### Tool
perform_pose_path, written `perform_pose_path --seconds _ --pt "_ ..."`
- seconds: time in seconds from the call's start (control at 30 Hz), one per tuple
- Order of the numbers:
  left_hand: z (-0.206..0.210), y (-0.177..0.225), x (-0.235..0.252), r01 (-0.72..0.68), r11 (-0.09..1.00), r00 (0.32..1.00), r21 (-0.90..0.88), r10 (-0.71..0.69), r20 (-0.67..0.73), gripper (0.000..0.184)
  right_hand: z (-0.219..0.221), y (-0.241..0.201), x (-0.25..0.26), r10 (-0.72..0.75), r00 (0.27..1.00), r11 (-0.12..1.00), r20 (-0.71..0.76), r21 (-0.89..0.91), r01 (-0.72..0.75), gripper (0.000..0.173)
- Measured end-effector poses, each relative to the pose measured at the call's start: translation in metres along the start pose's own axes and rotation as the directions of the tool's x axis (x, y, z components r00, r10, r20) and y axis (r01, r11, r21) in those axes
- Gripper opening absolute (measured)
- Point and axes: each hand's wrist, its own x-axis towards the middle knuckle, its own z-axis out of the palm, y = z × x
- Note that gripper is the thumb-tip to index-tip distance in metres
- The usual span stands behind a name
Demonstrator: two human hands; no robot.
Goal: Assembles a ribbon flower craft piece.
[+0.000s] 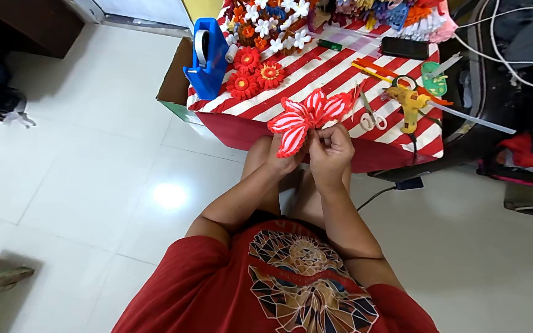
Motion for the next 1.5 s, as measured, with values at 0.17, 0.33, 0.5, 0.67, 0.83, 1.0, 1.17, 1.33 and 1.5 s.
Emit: perform_pose_path --seconds 0.17,0.33,0.5,0.67,0.83,1.0,1.17,1.33,1.5 --pt "-0.005 0.001 0.000 -0.014 0.998 0.999 0.069 0.017 -0.047 0.019 -0.007 -0.002 -0.003 -0.073 0.997 0.997 0.009 -0.021 0.073 0.016" --pt "-0.017 -0.003 0.006 -0.030 0.999 0.997 -0.028 0.032 0.075 0.023 -0.021 -0.004 0.004 -0.268 0.963 0.962 -0.012 -0.050 0.267 0.005" --pt "-0.012 -0.001 0.001 -0.031 0.996 0.998 0.087 0.025 0.064 0.017 -0.029 -0.007 0.012 -0.285 0.957 0.932 0.059 -0.218 0.291 0.007" --pt "-0.009 -0.002 -0.001 -0.039 0.993 0.998 0.109 0.034 0.047 0.015 -0.030 -0.011 0.014 -0.289 0.953 0.909 0.093 -0.284 0.304 0.006" --pt "-0.006 -0.003 -0.002 -0.039 0.995 0.999 0.090 0.036 0.039 0.016 -0.031 -0.013 0.015 -0.321 0.943 0.888 0.086 -0.319 0.331 0.006" --pt "-0.007 -0.003 -0.002 -0.053 0.993 0.997 0.107 0.047 0.059 0.018 -0.029 -0.013 0.015 -0.358 0.932 0.870 0.054 -0.345 0.353 0.004" --pt "-0.006 -0.003 -0.001 -0.091 0.990 0.995 0.106 0.086 0.051 0.016 -0.028 -0.013 0.015 -0.379 0.924 0.853 0.050 -0.367 0.370 0.005" --pt "-0.007 -0.002 0.000 -0.087 0.990 0.995 0.113 0.081 0.058 0.019 -0.028 -0.015 0.016 -0.402 0.913 0.832 0.071 -0.388 0.397 0.006" --pt "-0.005 -0.003 0.001 -0.126 0.986 0.992 0.108 0.125 0.020 0.017 -0.030 -0.016 0.016 -0.407 0.909 0.817 0.094 -0.408 0.408 0.008"
